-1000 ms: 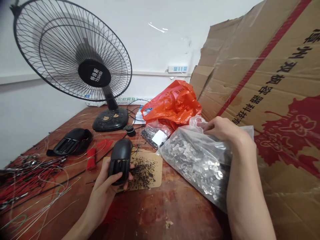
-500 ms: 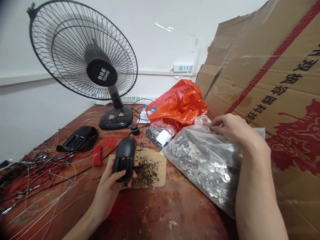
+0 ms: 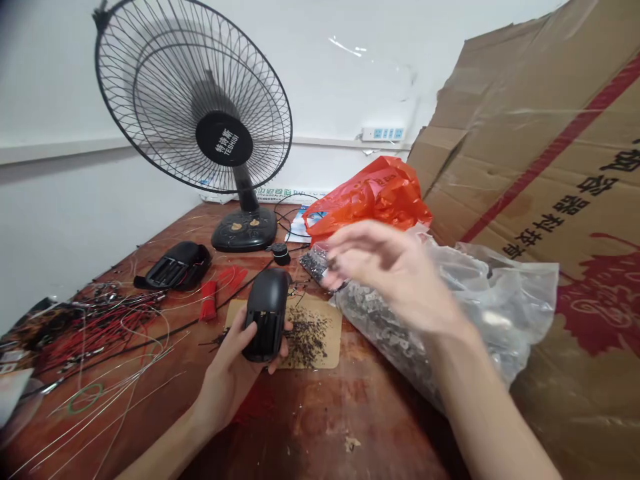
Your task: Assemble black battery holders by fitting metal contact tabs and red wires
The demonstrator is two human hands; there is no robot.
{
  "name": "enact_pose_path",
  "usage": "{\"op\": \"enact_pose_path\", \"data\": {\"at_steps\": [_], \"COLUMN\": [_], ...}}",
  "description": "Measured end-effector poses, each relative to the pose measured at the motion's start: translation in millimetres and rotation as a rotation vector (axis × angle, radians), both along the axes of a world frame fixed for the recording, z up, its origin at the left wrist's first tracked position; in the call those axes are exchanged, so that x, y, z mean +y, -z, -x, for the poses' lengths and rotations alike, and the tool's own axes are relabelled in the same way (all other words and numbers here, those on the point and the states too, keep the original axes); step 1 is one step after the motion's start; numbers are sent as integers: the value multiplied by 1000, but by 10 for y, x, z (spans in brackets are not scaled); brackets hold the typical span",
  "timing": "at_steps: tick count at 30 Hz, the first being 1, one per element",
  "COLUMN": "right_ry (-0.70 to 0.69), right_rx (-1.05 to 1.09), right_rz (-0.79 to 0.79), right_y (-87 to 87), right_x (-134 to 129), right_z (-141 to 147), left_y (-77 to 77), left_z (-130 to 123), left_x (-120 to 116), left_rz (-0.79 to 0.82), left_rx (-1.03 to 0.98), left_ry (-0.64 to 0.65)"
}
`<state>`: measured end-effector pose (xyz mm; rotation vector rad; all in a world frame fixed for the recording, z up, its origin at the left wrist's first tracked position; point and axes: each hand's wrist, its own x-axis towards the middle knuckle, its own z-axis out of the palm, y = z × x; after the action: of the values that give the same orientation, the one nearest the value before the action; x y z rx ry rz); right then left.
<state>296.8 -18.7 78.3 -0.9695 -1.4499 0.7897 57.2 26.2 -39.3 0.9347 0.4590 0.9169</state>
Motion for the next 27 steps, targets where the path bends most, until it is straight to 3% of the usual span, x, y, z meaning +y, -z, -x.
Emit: {"op": "enact_pose_path", "data": {"at_steps": [1,3,6,12,20,23,27], "right_ry": [-153,-311,-356,-207,79,79,-34], "right_rx": [33,80,77,-72,-593,-611,-612], "right_rz": [87,223,302,271,-194,-196,-149], "right_y": [53,177,357,489,621,649,557], "right_x": [45,136,245,270,210,224,237], "right_z": [144,363,526,641,758,747,655], "left_y": [-11,-35,-57,-9,-59,-63,-73], "left_z": [1,7,25,58,30,29,39], "left_x": [-7,-12,8,49,36,45,60], "left_rz": [1,8,-1,-119,-47,-34,-32], "left_rx": [2,-2,-19,82,58,71,79], "left_ry": [-14,-53,-94,-208,-168,-180,-181]}}
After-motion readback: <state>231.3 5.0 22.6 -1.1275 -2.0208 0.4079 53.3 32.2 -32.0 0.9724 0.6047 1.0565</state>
